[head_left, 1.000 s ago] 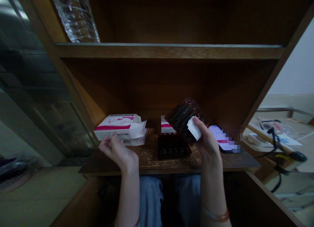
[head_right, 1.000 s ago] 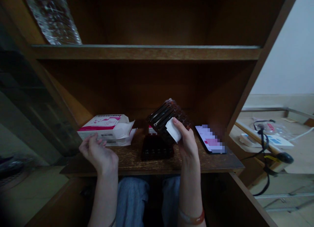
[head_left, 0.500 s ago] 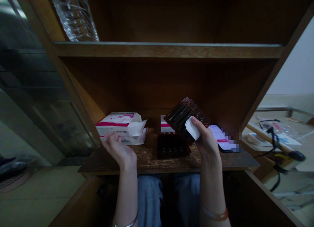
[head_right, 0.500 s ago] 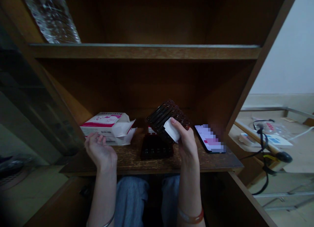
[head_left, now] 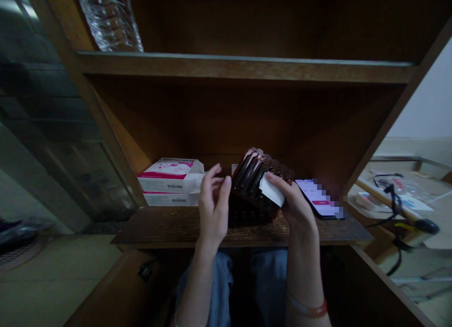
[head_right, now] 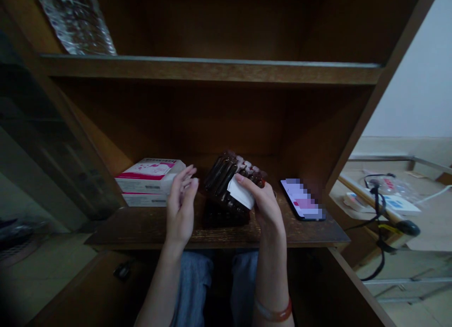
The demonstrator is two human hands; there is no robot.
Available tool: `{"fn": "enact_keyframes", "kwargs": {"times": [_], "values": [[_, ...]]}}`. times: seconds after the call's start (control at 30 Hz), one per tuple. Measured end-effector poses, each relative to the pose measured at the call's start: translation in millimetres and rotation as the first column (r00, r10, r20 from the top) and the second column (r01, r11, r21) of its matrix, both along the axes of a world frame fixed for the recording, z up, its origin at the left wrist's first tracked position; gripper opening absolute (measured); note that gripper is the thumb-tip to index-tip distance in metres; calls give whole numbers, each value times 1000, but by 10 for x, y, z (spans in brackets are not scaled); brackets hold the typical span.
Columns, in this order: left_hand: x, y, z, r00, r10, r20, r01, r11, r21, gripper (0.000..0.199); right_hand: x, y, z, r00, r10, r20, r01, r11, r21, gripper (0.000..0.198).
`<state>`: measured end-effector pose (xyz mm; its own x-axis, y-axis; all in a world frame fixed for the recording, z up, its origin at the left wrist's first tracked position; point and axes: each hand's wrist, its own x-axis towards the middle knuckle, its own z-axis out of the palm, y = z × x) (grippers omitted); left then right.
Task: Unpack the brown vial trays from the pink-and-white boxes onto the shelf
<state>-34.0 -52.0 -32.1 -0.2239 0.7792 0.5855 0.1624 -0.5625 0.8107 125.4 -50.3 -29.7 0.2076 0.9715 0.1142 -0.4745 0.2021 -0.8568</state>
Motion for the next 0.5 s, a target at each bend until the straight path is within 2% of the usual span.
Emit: {"fn": "enact_keyframes", "kwargs": {"times": [0.07, 0.13, 0.23, 0.37, 0.5], "values": [[45, -10, -8, 994, -113, -12, 110, 984, -137, 44, -21, 16, -5, 999, 43, 25, -42, 998, -55, 33], [61, -2, -14, 992, -121, 21, 122, 964, -238, 47, -33, 49, -22, 999, 24, 35, -21, 996, -89, 33], [52, 29, -26, 989, -121, 83, 144, 916, -376, 57, -33, 103, -59, 996, -78, 36, 81, 994, -76, 38], [14, 77, -63, 968, -219, 118, 249, 857, -452, 51, -17, 128, -99, 990, -136, 50, 139, 988, -68, 47], [-15, 90, -101, 968, -250, 35, 231, 823, -519, 53, 7, 131, -128, 987, -136, 89, 141, 989, -47, 48]]}}
